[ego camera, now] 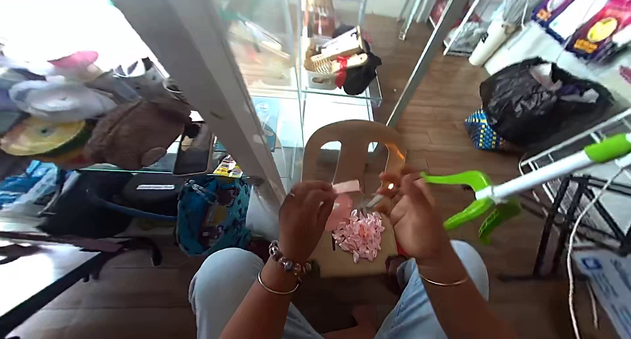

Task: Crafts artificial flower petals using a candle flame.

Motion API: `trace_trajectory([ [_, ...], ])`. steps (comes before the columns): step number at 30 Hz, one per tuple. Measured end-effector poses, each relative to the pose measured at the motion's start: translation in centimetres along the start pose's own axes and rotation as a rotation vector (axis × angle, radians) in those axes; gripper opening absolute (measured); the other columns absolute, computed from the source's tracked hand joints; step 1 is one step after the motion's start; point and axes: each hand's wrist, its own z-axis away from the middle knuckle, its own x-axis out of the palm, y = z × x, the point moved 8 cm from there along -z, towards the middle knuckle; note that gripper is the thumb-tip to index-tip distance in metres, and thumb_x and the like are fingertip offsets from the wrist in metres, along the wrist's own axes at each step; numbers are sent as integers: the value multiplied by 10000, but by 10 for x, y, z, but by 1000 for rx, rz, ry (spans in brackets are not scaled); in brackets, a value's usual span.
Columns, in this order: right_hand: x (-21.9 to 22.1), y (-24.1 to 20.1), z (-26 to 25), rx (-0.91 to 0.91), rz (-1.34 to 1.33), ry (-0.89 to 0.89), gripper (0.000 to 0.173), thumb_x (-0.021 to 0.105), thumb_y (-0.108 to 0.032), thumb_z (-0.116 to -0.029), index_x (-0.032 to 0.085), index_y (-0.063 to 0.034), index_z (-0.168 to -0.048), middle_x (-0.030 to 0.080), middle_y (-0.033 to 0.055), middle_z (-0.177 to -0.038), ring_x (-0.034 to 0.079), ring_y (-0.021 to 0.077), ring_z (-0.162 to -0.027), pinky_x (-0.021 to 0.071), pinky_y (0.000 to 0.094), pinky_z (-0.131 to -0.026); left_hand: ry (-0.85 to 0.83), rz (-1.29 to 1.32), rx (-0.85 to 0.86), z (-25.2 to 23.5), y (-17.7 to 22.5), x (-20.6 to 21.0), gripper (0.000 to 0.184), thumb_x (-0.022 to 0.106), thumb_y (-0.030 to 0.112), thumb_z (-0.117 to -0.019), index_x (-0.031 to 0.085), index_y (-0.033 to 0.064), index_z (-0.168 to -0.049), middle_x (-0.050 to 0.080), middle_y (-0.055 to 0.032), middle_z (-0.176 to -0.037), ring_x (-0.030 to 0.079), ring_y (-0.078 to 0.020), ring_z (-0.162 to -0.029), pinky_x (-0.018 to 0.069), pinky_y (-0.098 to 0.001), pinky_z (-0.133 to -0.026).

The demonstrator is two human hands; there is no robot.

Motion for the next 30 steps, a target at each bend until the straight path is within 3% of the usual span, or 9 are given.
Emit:
trace_trajectory([
  [2,4,42,-14,263,20,-74,389,329,-348,-1093,556,-70,-1240,698,13,-1024,681,125,-895,579,304,-755,56,-87,117,2,5,0,117,678,162,-977,750,72,-954,719,-104,-1080,667,-230,-1092,544,-382,-960],
  [4,12,65,-11,447,-69,-154,516,230,-394,-1108,604,-43,-1161,722,36,-955,700,129,-865,588,290,-748,46,-169,182,4,9,4,114,657,166,-992,751,113,-954,734,-77,-1075,670,-228,-1099,536,-374,-953],
  [6,11,75,-6,531,-183,-163,471,276,-354,-1112,627,-39,-1129,740,62,-954,718,144,-855,597,292,-743,-15,-215,242,6,15,13,116,629,151,-1002,730,126,-952,733,-62,-1096,671,-226,-1103,537,-372,-949],
  [10,-7,75,-9,489,-256,-83,163,495,-60,-1040,654,-47,-1006,730,71,-895,710,133,-773,600,278,-697,-136,-185,253,7,19,35,131,604,130,-1010,703,97,-931,740,-72,-1113,699,-233,-1074,567,-375,-899],
  [15,-31,68,-13,357,75,-26,78,610,0,-983,687,3,-989,732,72,-912,689,104,-795,579,244,-704,-335,60,-79,10,0,65,128,661,152,-969,710,35,-953,722,-75,-903,708,-182,-813,594,-357,-728],
  [18,-40,64,-13,269,219,-80,45,666,-25,-954,702,-14,-979,720,21,-870,666,62,-768,564,221,-713,-592,275,-420,15,-11,81,166,680,189,-985,712,43,-1057,721,-41,-922,679,-83,-815,568,-271,-783],
  [21,-46,59,-9,214,299,-116,80,711,-47,-929,709,-7,-998,721,22,-869,668,62,-783,568,229,-746,-744,481,-720,23,-15,91,146,704,128,-969,711,50,-1092,717,11,-896,649,-12,-753,543,-191,-714],
  [24,-50,55,-8,148,358,-149,89,724,-67,-925,722,-12,-995,726,14,-873,663,47,-787,555,214,-752,-760,623,-837,28,-15,95,129,691,71,-966,707,30,-1087,716,10,-870,645,-25,-697,542,-183,-641],
  [30,-50,46,-7,68,525,-178,129,735,-121,-932,733,-28,-1022,732,18,-924,682,39,-817,575,194,-756,-734,684,-927,35,-18,102,96,661,111,-999,706,31,-1030,713,-8,-851,652,-45,-686,543,-191,-609],
])
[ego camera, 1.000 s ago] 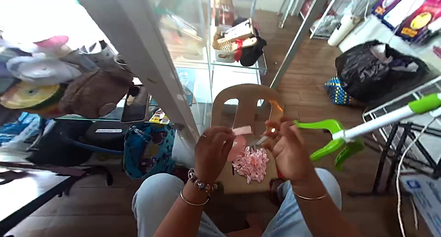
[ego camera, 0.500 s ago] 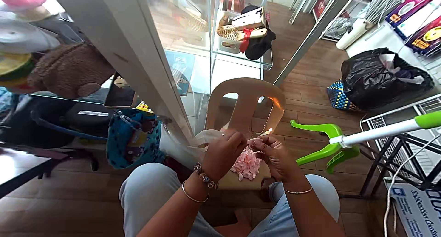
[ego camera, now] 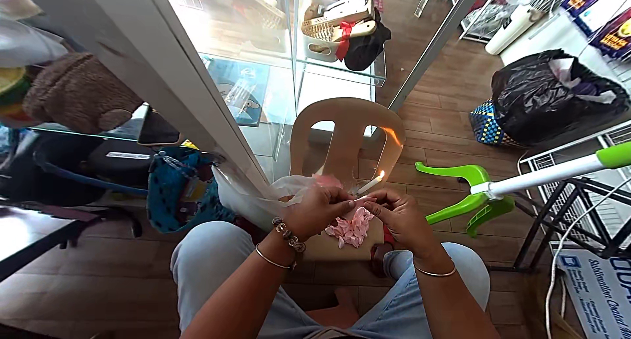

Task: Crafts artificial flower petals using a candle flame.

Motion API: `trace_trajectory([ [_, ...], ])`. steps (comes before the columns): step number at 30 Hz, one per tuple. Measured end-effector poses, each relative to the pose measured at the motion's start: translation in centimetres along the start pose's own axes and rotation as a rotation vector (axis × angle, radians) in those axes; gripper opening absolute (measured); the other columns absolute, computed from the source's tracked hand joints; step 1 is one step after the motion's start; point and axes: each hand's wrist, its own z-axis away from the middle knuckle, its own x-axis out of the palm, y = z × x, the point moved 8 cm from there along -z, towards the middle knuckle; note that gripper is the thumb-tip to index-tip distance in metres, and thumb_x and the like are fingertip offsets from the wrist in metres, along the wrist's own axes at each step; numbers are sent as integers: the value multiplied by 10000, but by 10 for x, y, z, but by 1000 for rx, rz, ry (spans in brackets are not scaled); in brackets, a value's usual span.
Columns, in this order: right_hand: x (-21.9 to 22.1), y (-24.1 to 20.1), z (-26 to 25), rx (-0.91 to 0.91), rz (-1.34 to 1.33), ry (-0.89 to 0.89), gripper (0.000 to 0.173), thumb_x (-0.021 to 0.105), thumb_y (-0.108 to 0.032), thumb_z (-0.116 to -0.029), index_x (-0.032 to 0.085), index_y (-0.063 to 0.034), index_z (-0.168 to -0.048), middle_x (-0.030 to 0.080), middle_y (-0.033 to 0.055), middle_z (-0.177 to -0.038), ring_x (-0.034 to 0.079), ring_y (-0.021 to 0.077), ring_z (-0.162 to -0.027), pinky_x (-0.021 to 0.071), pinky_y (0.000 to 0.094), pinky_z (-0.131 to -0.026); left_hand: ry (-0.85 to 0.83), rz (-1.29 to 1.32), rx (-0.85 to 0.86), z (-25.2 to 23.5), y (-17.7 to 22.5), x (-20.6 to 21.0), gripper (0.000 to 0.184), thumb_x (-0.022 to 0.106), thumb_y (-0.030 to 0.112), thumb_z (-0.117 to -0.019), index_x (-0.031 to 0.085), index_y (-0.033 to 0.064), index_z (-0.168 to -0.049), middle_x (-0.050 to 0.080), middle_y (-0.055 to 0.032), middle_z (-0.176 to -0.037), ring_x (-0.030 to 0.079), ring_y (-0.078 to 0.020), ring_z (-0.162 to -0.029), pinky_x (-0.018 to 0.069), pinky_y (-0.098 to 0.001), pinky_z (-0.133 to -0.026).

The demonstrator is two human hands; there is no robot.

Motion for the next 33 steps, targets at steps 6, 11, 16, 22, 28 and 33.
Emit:
trace_trajectory([
  [6,13,-25,8,-429,495,128,167,665,-180,-968,794,-100,-1037,720,44,-998,646,160,-981,529,330,-890,121,314,-109,-2,-9,0,108,596,83,-1028,677,11,-1029,694,-45,-858,664,-92,-712,563,-231,-638],
  [11,26,-27,11,-524,701,165,198,621,-178,-987,806,-155,-1054,704,56,-1042,623,230,-1019,504,391,-910,124,532,-190,-1,-11,1,154,531,129,-1065,630,23,-1014,692,-59,-848,692,-119,-708,598,-257,-682],
  [16,26,-27,10,-517,701,168,257,585,-150,-957,800,-135,-1096,679,78,-1087,601,243,-1035,497,402,-913,67,509,-117,1,-6,0,110,625,-22,-977,654,-7,-1082,707,-64,-913,701,-113,-774,600,-248,-741],
  [22,16,-15,3,-289,232,148,316,529,-118,-954,732,-25,-1178,633,77,-1134,598,91,-995,521,234,-846,140,545,-74,2,-4,-4,152,624,-83,-950,623,-1,-1078,689,-64,-928,694,-122,-771,605,-259,-735],
  [28,30,7,-1,110,-373,120,244,646,-85,-972,642,5,-1199,694,58,-1021,670,101,-901,573,254,-805,226,592,-70,1,-7,-8,156,634,-67,-951,612,2,-1090,684,-62,-921,692,-124,-763,604,-262,-732],
  [33,40,19,1,316,-591,189,89,608,-2,-991,654,19,-1065,696,92,-921,687,134,-819,590,277,-744,229,597,-55,2,-5,-8,161,638,-88,-939,620,-8,-1078,688,-74,-916,695,-132,-763,607,-270,-737],
])
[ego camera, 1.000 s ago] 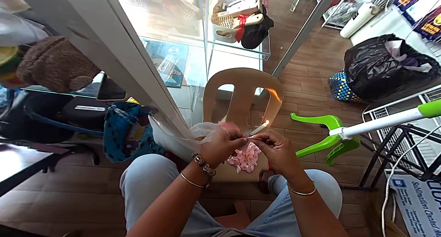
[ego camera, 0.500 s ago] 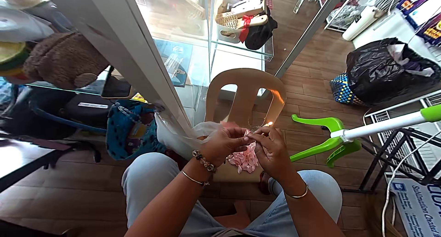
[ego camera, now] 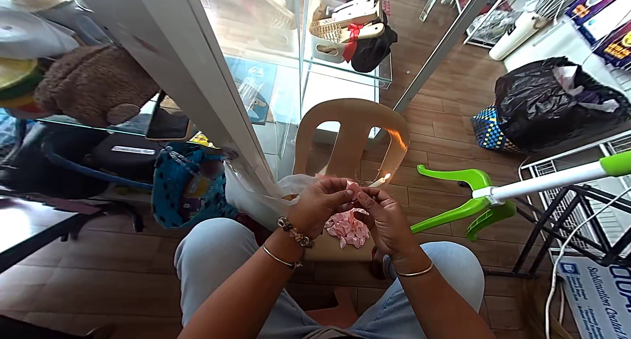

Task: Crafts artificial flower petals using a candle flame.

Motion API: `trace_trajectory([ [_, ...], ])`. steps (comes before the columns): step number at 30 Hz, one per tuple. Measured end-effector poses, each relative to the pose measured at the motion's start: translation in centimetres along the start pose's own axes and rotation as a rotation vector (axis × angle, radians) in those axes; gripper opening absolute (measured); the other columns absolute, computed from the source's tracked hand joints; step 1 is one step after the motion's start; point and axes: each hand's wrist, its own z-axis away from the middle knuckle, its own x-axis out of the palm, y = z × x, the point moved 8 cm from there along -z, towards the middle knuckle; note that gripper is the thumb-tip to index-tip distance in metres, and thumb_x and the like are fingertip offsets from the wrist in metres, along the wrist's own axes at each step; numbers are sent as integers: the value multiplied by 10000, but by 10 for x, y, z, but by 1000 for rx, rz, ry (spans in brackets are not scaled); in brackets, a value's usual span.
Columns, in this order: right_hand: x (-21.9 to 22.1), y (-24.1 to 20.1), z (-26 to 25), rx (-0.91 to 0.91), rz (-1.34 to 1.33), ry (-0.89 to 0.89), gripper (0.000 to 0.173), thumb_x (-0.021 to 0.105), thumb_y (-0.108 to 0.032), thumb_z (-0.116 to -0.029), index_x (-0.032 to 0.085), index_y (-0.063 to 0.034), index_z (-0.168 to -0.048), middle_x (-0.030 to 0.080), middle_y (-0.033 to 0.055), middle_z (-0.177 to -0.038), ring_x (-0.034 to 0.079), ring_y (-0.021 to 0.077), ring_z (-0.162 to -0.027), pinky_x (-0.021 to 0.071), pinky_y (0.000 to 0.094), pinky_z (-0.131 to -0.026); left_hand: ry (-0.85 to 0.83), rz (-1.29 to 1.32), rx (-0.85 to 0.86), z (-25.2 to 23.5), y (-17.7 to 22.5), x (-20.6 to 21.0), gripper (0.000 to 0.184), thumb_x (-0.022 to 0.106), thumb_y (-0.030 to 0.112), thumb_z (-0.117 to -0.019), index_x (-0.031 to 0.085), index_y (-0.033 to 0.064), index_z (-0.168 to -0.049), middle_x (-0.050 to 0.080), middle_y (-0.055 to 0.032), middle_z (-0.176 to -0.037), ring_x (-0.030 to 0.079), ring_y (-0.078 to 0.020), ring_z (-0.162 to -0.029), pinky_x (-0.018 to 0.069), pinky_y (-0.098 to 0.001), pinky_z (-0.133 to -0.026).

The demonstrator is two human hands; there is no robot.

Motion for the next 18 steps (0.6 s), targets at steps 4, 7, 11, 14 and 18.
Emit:
trace_trajectory([
  [4,0,4,-2,67,-97,40,61,598,9,-996,653,13,-1022,693,100,-892,685,148,-793,593,290,-732,-2,-5,13,1,1,0,154,647,-94,-930,631,-3,-1054,691,-71,-909,691,-124,-754,607,-263,-725],
  [7,-2,-1,-4,7,-49,56,44,626,15,-979,669,12,-986,700,90,-871,682,135,-779,590,276,-726,-18,-46,6,2,2,0,211,651,-112,-917,629,-5,-1096,692,-77,-942,698,-138,-784,609,-276,-742],
  [11,-6,-35,2,-572,470,18,94,742,-70,-914,757,-23,-995,712,34,-965,684,79,-876,593,225,-802,-155,-166,-114,6,-4,6,273,620,3,-993,550,34,-1255,706,-71,-998,722,-139,-836,611,-274,-755],
  [14,3,-53,21,-988,852,19,117,717,-176,-952,794,-103,-1001,677,45,-1082,620,116,-1052,514,282,-941,-190,-98,-152,11,-3,11,170,515,158,-1076,574,54,-1196,708,-53,-933,722,-132,-799,613,-270,-739],
  [18,9,-51,35,-1186,1030,-46,103,704,-213,-971,802,-202,-1002,668,43,-1126,550,189,-1166,423,353,-1027,-192,-16,-125,8,-1,8,180,522,100,-1065,605,36,-1212,682,-44,-906,695,-112,-754,605,-260,-734],
])
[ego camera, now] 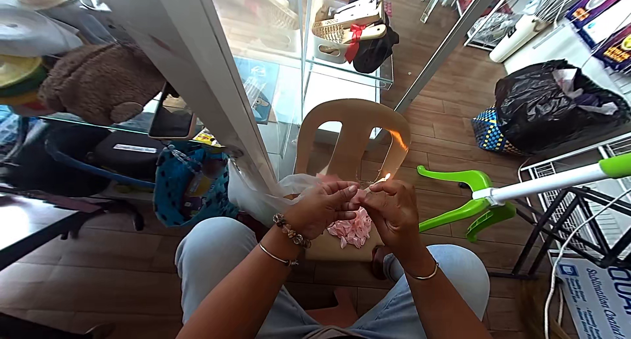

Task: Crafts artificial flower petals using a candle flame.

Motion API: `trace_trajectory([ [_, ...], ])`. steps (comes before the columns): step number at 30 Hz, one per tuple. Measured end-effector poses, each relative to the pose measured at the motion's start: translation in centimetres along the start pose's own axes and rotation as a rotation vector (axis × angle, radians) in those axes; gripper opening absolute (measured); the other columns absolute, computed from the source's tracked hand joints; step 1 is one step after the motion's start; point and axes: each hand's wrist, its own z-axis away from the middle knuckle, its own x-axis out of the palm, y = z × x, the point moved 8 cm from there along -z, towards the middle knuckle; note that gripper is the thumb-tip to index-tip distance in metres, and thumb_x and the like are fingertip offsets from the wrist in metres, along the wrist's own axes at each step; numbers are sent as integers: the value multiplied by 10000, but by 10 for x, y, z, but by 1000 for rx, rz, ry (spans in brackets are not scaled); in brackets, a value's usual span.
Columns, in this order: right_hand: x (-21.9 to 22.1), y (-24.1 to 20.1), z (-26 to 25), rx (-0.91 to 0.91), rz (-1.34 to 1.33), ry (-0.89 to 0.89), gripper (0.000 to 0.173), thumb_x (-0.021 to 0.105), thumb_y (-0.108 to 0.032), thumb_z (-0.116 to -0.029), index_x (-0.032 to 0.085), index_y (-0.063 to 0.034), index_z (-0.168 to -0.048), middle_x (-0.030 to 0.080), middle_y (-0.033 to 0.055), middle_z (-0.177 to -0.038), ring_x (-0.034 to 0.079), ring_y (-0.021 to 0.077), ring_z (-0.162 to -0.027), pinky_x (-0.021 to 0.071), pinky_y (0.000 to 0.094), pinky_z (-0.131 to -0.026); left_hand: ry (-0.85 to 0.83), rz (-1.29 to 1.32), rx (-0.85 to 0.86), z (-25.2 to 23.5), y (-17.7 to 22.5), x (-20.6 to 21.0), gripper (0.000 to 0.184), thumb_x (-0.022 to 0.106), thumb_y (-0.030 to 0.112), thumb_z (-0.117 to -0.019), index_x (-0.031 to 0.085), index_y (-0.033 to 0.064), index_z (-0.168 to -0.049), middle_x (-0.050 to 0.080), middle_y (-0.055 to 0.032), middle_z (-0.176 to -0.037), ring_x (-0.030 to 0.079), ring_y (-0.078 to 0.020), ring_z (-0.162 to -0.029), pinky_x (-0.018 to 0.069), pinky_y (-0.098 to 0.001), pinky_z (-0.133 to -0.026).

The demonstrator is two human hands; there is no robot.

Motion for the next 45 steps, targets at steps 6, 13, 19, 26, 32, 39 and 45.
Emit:
trace_trajectory([
  [6,0,-3,4,-92,60,-30,96,702,-211,-972,787,-233,-1012,654,28,-1143,517,194,-1215,373,357,-1070,26,15,30,0,2,-3,194,567,-33,-1005,618,28,-1182,693,-61,-940,692,-111,-766,598,-251,-736],
  [13,5,2,2,-32,67,-60,111,693,-245,-980,798,-220,-1003,656,49,-1189,523,220,-1213,393,397,-1050,80,-4,105,0,6,-7,238,600,-93,-960,618,14,-1172,690,-64,-909,690,-114,-753,600,-250,-714],
  [19,12,15,1,303,-256,-52,106,750,-204,-902,790,-110,-928,636,65,-1194,583,116,-1103,499,276,-966,127,-194,222,4,15,-6,238,653,-84,-934,628,8,-1152,687,-63,-935,685,-122,-774,601,-269,-739],
  [26,17,20,6,446,-434,-19,84,770,-150,-872,764,-69,-891,625,77,-1180,621,84,-1047,556,210,-877,35,-350,341,5,21,-2,224,650,-100,-919,650,13,-1112,694,-54,-905,674,-106,-758,593,-254,-735],
  [32,14,17,6,427,-387,-17,127,792,-179,-869,753,-75,-932,617,68,-1208,611,84,-1095,551,221,-902,-33,-391,333,5,21,-2,245,640,-110,-914,638,19,-1122,681,-41,-892,663,-96,-746,588,-243,-724],
  [39,10,13,5,370,-260,-24,232,786,-233,-887,769,-68,-1049,624,89,-1239,582,116,-1174,513,251,-969,-61,-409,332,2,20,-1,339,633,-110,-904,590,45,-1203,688,-37,-867,659,-92,-717,579,-240,-705],
  [45,7,5,2,240,-142,15,188,758,-258,-924,780,-97,-1018,631,86,-1201,586,112,-1064,494,270,-940,10,-347,265,4,18,-2,351,621,-117,-923,553,36,-1231,681,-50,-879,679,-113,-735,600,-265,-713],
])
